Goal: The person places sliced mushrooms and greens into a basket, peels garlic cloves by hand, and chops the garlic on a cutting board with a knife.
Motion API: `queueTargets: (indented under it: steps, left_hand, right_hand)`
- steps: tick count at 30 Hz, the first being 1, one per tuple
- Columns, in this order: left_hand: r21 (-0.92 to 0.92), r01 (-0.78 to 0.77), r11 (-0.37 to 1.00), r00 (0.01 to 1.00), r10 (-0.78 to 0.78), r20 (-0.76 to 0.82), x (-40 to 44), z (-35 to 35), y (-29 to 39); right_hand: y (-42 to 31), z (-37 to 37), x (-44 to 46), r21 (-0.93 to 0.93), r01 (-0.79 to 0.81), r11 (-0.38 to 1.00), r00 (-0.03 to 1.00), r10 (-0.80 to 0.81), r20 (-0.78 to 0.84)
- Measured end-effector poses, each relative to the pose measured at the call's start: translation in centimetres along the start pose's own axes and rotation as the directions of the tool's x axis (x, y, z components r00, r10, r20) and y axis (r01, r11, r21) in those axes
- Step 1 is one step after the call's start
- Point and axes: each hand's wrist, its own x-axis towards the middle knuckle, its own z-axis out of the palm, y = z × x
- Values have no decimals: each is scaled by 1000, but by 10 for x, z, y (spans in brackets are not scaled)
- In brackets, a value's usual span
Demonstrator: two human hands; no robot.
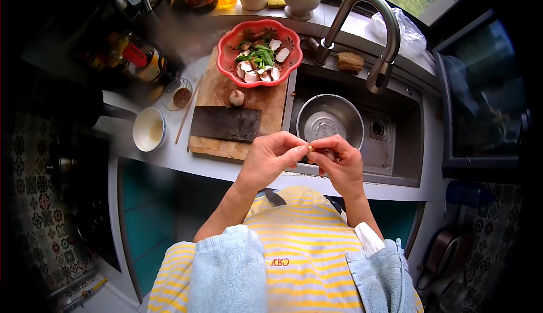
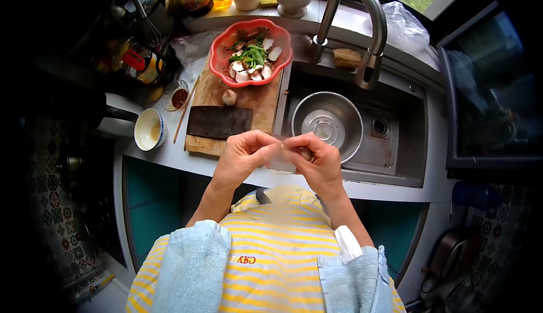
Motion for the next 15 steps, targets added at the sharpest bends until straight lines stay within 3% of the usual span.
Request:
queueTargets:
  steps: [7, 15]
  left_hand:
    - [12, -20, 1000, 1000, 20, -4, -2, -1, 1]
    - [27, -23, 999, 1000, 23, 2, -4, 8, 5]
  right_hand:
    - [6, 5, -4, -74, 77, 994, 997, -77, -9]
    - [8, 8, -14, -32, 119, 992, 990, -122, -77]
